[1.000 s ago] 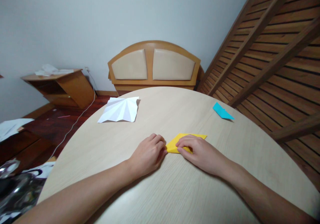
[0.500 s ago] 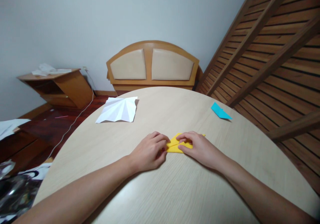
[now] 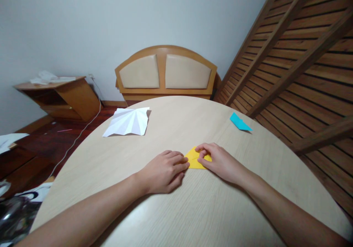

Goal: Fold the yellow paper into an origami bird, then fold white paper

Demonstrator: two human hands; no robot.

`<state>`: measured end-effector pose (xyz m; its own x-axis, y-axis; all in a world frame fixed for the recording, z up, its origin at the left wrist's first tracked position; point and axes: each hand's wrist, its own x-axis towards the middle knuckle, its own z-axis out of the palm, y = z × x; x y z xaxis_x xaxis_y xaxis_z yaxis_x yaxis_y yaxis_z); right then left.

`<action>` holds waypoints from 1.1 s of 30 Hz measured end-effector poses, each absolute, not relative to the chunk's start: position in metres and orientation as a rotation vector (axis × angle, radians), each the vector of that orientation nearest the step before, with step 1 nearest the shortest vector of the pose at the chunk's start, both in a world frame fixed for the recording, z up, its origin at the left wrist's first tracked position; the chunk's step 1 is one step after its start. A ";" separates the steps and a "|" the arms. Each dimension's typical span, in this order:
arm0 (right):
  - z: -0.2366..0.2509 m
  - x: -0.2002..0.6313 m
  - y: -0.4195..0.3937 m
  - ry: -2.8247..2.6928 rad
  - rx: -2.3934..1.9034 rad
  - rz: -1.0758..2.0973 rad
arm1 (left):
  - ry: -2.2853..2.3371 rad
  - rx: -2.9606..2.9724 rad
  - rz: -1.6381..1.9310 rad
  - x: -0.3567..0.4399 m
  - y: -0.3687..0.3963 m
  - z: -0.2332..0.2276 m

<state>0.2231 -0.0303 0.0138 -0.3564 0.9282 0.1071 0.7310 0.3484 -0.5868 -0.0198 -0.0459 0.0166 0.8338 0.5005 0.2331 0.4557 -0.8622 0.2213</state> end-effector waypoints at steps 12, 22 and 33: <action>0.011 0.225 -0.029 -2.177 -1.287 0.649 | 0.692 2.911 0.332 -0.015 -0.060 0.020; 0.025 0.229 -0.043 -2.412 -1.267 0.488 | 0.714 2.890 0.333 -0.014 -0.061 0.017; 0.021 0.218 -0.043 -2.513 -1.144 0.316 | 0.577 2.855 0.405 -0.027 -0.048 0.019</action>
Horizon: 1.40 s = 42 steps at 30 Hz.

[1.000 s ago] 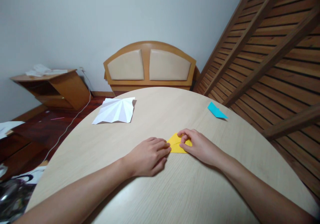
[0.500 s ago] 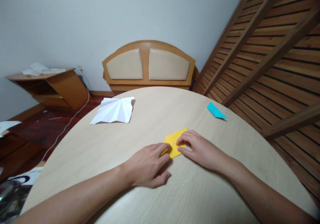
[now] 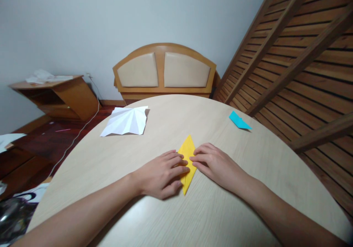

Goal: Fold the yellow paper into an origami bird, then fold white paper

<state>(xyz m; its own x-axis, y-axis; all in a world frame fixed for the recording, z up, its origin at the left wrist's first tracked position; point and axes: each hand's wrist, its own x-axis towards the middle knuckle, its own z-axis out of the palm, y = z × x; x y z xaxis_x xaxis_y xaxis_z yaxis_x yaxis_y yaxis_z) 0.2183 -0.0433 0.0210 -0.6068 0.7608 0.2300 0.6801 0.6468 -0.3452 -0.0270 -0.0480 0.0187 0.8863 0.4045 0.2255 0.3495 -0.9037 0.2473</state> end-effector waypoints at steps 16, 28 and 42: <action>0.008 0.215 -0.049 -2.511 -1.183 0.407 | 0.651 2.851 0.406 -0.033 -0.042 0.018; 0.009 0.214 -0.049 -2.528 -1.237 0.425 | 0.655 2.877 0.423 -0.036 -0.041 0.017; 0.004 0.217 -0.046 -2.507 -1.178 0.452 | 0.588 2.856 0.423 -0.039 -0.035 0.016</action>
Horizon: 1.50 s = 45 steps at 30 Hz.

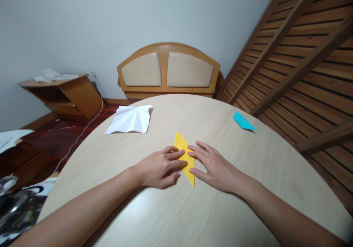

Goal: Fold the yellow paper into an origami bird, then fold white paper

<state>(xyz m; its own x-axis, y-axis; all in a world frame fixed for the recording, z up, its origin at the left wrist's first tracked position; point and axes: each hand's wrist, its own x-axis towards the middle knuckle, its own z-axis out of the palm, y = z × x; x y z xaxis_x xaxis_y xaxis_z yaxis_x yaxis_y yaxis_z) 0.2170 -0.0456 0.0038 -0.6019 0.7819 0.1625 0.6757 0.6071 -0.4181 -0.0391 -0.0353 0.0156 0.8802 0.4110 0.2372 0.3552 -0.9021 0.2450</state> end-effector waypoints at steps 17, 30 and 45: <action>0.007 0.218 -0.046 -2.597 -1.196 0.451 | 0.539 2.851 0.372 -0.045 -0.033 0.019; 0.003 0.219 -0.045 -2.599 -1.168 0.419 | 0.614 2.806 0.377 -0.047 -0.035 0.017; 0.001 0.213 -0.039 -2.448 -1.050 0.405 | 0.631 2.788 0.363 -0.049 -0.034 0.016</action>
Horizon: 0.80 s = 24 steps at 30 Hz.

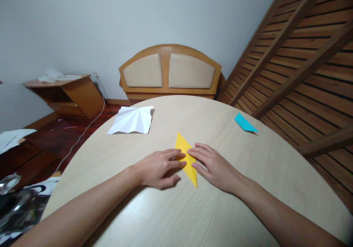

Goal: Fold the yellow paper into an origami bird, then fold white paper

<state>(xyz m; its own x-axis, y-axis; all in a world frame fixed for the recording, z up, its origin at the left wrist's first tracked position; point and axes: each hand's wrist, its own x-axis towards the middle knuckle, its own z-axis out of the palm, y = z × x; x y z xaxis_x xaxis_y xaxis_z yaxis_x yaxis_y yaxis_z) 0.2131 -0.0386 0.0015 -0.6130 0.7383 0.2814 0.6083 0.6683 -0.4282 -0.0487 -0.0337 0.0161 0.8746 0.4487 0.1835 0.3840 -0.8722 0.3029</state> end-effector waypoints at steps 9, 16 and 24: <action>-0.001 0.208 -0.031 -2.193 -1.098 0.569 | 0.509 2.825 0.355 -0.042 -0.034 0.016; 0.002 0.211 -0.032 -2.163 -1.166 0.571 | 0.516 2.813 0.366 -0.041 -0.035 0.015; 0.003 0.212 -0.033 -2.219 -1.161 0.523 | 0.513 2.821 0.379 -0.042 -0.035 0.014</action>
